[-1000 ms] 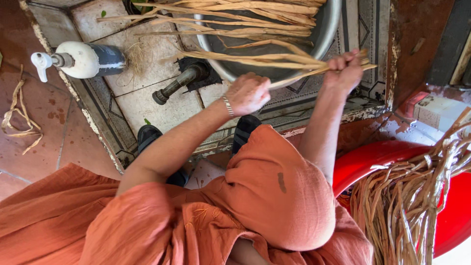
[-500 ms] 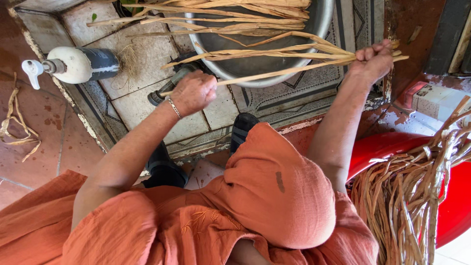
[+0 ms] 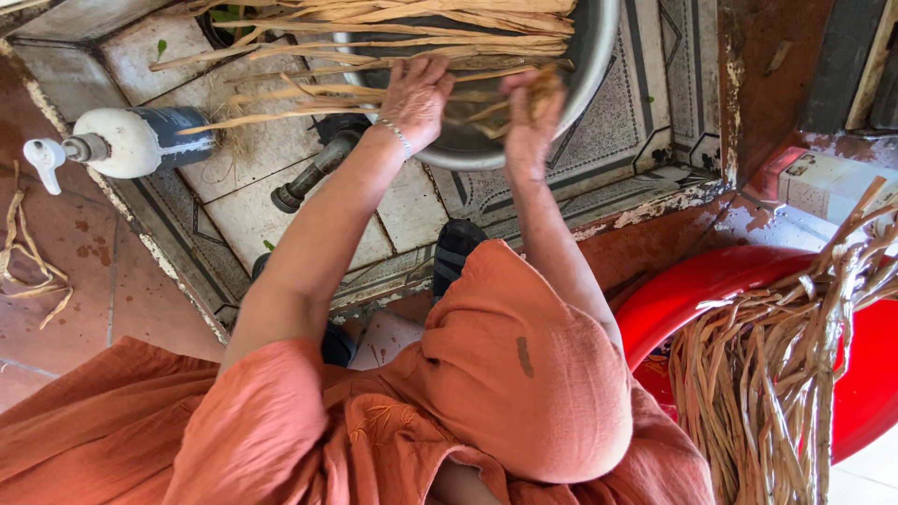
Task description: The person repeatedly picks up bundles of thin dried sticks from a metal basin, separates them by hand, and places them into a red bucket. The process is continuous and repetitive throughout the clip.
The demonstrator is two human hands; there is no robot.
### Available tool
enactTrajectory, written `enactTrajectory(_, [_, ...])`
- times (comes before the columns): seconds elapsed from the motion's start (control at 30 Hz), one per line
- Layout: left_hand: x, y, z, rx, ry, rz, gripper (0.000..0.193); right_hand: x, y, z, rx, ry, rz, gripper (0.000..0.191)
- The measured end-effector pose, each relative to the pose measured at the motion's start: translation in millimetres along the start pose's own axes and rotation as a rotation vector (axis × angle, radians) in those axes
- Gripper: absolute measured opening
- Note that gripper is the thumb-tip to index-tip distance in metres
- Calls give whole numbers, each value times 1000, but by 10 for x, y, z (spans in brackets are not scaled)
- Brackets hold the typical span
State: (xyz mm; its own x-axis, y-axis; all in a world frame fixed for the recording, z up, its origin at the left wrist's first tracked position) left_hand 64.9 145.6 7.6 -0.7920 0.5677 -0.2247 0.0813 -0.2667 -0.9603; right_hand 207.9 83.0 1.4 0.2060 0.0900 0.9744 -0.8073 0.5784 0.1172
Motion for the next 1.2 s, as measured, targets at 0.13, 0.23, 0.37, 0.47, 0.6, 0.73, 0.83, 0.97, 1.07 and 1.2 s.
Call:
enactTrajectory(0.13, [44, 211, -75, 297, -172, 17, 62, -691, 140, 145, 136, 588, 174, 28])
enactTrajectory(0.23, [99, 139, -77, 229, -206, 8, 53, -700, -30, 65, -7, 608, -38, 30])
enactTrajectory(0.37, [28, -278, 53, -286, -62, 219, 6, -711, -264, 50, -136, 621, -268, 32])
enactTrajectory(0.47, [-30, -350, 320, -420, 30, 236, 7, -653, -373, 53, -165, 605, -424, 29])
enactTrajectory(0.6, [-104, -290, 525, -344, 76, 289, 8, -380, -554, -63, -158, 414, -508, 24])
enactTrajectory(0.73, [-246, -349, 487, -305, 99, 486, 16, -113, -690, -123, -144, 235, -444, 21])
enactTrajectory(0.83, [-436, -513, 371, -341, 150, 857, 25, 30, -611, -88, -78, 187, -374, 18])
enactTrajectory(0.97, [-600, -760, 193, -454, 139, 839, 18, 276, -413, 38, -4, 160, -335, 19])
enactTrajectory(1.07, [-665, -530, 13, -177, 6, 837, 7, 481, -322, 99, -16, 122, -306, 20])
enactTrajectory(1.2, [-738, -728, 64, -436, 87, 841, 9, 638, -281, 75, -82, -15, -258, 23])
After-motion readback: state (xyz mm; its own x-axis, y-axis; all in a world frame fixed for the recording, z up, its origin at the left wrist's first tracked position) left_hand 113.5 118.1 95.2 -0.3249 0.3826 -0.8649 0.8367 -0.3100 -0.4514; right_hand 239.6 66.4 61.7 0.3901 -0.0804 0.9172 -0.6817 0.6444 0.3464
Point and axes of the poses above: each hand's wrist, its own z-axis away from the middle knuckle, its own y-axis out of the palm, x = y × z, the point moved 10 cm from there along -z, towards the middle knuckle, and after that the axes turned 6 degrees about -x, right-handed, at the moved point
